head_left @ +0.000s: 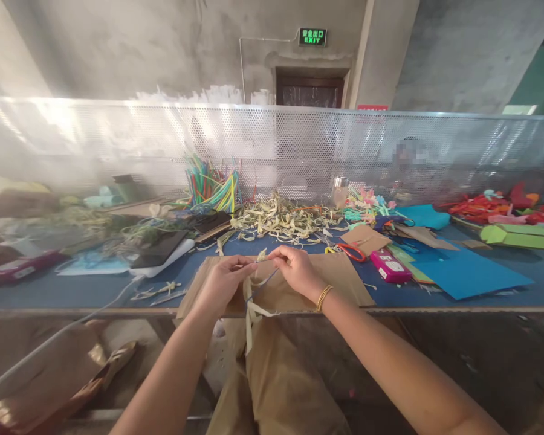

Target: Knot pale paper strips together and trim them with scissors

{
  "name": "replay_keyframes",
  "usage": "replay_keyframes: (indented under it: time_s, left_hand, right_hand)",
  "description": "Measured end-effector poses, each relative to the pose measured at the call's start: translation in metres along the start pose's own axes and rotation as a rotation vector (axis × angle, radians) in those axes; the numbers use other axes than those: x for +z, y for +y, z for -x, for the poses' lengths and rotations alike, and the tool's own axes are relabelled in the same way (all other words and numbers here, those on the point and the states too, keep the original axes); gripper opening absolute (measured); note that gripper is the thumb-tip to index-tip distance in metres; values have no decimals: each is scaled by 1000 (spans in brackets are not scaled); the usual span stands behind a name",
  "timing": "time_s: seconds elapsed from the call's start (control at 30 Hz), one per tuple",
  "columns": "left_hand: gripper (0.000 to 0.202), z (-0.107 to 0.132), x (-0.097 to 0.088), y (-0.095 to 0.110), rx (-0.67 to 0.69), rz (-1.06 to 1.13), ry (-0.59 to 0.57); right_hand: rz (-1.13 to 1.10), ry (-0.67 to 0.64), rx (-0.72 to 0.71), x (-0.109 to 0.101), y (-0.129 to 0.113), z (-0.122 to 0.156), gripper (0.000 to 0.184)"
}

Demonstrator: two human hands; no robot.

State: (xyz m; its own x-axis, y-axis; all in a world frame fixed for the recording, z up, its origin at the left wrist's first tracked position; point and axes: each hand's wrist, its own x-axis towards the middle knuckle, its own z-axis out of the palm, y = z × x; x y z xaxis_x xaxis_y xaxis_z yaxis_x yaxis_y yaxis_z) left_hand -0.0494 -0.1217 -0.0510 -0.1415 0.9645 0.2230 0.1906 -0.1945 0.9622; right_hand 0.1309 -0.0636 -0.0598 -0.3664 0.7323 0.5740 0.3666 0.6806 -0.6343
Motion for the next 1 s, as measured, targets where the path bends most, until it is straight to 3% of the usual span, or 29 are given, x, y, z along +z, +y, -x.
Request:
replay_keyframes:
  time_s: [0.1,0.17,0.33,0.43,0.57,0.63,0.67,0.7,0.73,0.87,1.0]
  left_hand:
    - [35,0,0,4,1,29,-60]
    - [35,-1,0,5,47,-33,-35]
    - [25,1,1,7,170,-395,50]
    - [20,8,3,11,296,-546,92]
    - [18,28,7,24,533,-622,190]
    - [17,41,6,34,640,-636,88]
    - [19,47,4,39,669,-609,-24]
    - [21,52,1,43,662,-561,-144]
    - [25,55,-3,46,636,-494,-172]
    - [25,49,-17,49,410,-464,94]
    - [30,35,-12,45,202,-461,-142]
  right_hand:
    - [-51,-53,75,-3,1,1,17]
    - [-57,-43,82,-5,-3,3,17]
    - [-221,14,84,-9,-19,9,23]
    - [-291,38,111,-7,-24,12,12]
    - [-208,131,134,-6,-20,16,11]
    - [-132,178,109,-9,-18,17,11]
    - [-103,190,90,-11,-17,18,11]
    - [-83,198,69,-14,-17,19,11]
    - [-74,202,47,-17,-18,19,11]
    - [-115,161,-47,-25,-29,21,9]
    - [-156,118,-98,-25,-41,21,13]
